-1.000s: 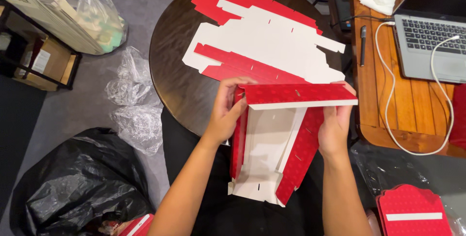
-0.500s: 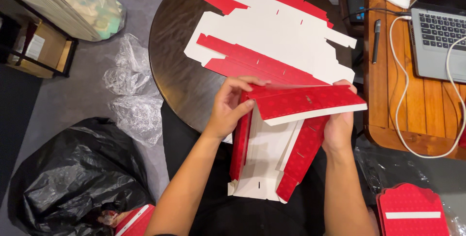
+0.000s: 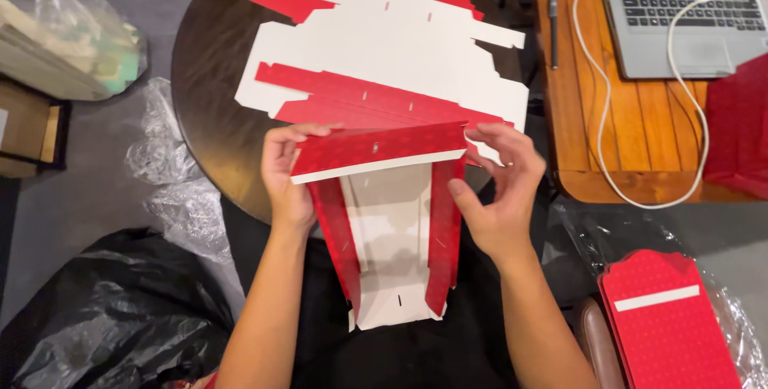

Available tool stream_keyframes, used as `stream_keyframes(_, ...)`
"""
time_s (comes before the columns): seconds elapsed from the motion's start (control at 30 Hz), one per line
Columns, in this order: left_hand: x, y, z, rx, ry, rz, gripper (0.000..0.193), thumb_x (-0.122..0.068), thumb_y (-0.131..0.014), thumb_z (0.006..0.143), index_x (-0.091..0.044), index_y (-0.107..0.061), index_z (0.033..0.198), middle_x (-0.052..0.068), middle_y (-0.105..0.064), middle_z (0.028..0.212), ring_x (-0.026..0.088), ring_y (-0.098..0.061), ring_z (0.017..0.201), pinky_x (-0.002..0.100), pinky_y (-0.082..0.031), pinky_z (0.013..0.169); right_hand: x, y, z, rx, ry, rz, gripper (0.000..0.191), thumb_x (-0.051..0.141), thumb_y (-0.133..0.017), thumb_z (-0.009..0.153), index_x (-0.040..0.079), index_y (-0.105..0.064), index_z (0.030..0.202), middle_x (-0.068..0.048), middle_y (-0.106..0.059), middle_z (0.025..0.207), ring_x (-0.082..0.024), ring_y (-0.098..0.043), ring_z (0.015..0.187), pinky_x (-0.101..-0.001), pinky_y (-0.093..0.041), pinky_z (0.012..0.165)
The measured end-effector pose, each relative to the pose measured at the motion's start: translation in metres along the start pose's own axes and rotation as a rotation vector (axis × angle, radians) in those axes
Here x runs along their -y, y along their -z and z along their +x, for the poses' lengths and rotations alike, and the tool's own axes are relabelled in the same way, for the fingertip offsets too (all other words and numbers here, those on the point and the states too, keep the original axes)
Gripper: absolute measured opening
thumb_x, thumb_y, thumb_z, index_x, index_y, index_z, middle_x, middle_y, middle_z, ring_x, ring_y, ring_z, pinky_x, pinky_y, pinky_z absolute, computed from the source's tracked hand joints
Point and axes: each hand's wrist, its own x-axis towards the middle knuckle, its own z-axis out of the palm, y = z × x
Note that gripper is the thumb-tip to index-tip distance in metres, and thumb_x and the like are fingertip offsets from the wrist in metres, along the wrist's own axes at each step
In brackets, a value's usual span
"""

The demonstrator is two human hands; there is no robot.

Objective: The person folds a flat red and white cardboard sheet into a rectangular box by creasing the sides and tucking the flaps into slots. The person then places the finished box on a nearby chair.

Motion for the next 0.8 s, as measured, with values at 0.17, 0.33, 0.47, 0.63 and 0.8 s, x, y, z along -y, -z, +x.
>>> stream_keyframes(0.17,-0.009,-0.012,-0.007,-0.014,-0.059,0.069,0.023,-0.010,-0.068,0.104,-0.008,-0.046,0.112,0.017,-0.066,0.118,0.040,-0.067,0.121,0.051,-0.056,0.105,0.022,0.016,0.000,0.049,0.017,-0.245,0.077,0.003,-0.082,0.087,0.012,-0.036,0.147,-0.015,-0.049,0.148,-0.029,-0.060,0.133,-0.0408,-0.059,0.108)
stream_keyframes(0.33,-0.014,-0.015,0.001,-0.016,-0.104,0.152,0.020,-0.007,-0.067,0.105,-0.007,-0.049,0.114,0.016,-0.067,0.118,0.035,-0.068,0.120,0.047,-0.056,0.107,0.014,0.015,0.004,0.115,-0.384,0.234,0.089,0.000,-0.074,0.088,0.011,-0.021,0.159,-0.013,-0.051,0.144,-0.019,-0.058,0.123,-0.0304,-0.054,0.094)
stream_keyframes(0.47,-0.013,-0.014,0.014,-0.009,-0.181,0.486,0.018,-0.002,-0.063,0.107,-0.004,-0.048,0.117,0.017,-0.068,0.121,0.028,-0.065,0.121,0.040,-0.050,0.114,0.007,-0.001,0.008,0.092,-0.485,0.248,0.078,-0.003,-0.070,0.092,0.013,-0.031,0.158,-0.011,-0.066,0.131,-0.012,-0.063,0.103,-0.0277,-0.052,0.086)
stream_keyframes(0.63,-0.022,-0.015,0.008,0.086,-0.330,0.729,0.034,0.001,-0.075,0.094,-0.003,-0.048,0.114,0.017,-0.067,0.119,0.027,-0.065,0.115,0.038,-0.052,0.106,0.003,-0.004,0.019,0.164,-0.466,0.252,0.071,-0.005,-0.071,0.090,0.011,-0.036,0.149,-0.010,-0.063,0.125,-0.013,-0.061,0.107,-0.0285,-0.050,0.091)
stream_keyframes(0.8,-0.033,-0.018,0.017,0.155,-0.392,0.958,0.043,0.002,-0.087,0.077,-0.001,-0.063,0.112,0.016,-0.068,0.114,0.029,-0.069,0.106,0.037,-0.055,0.095,-0.004,0.003,0.040,0.315,-0.327,0.320,0.057,-0.010,-0.068,0.082,0.005,-0.052,0.135,-0.006,-0.062,0.140,-0.016,-0.056,0.134,-0.0324,-0.048,0.107)
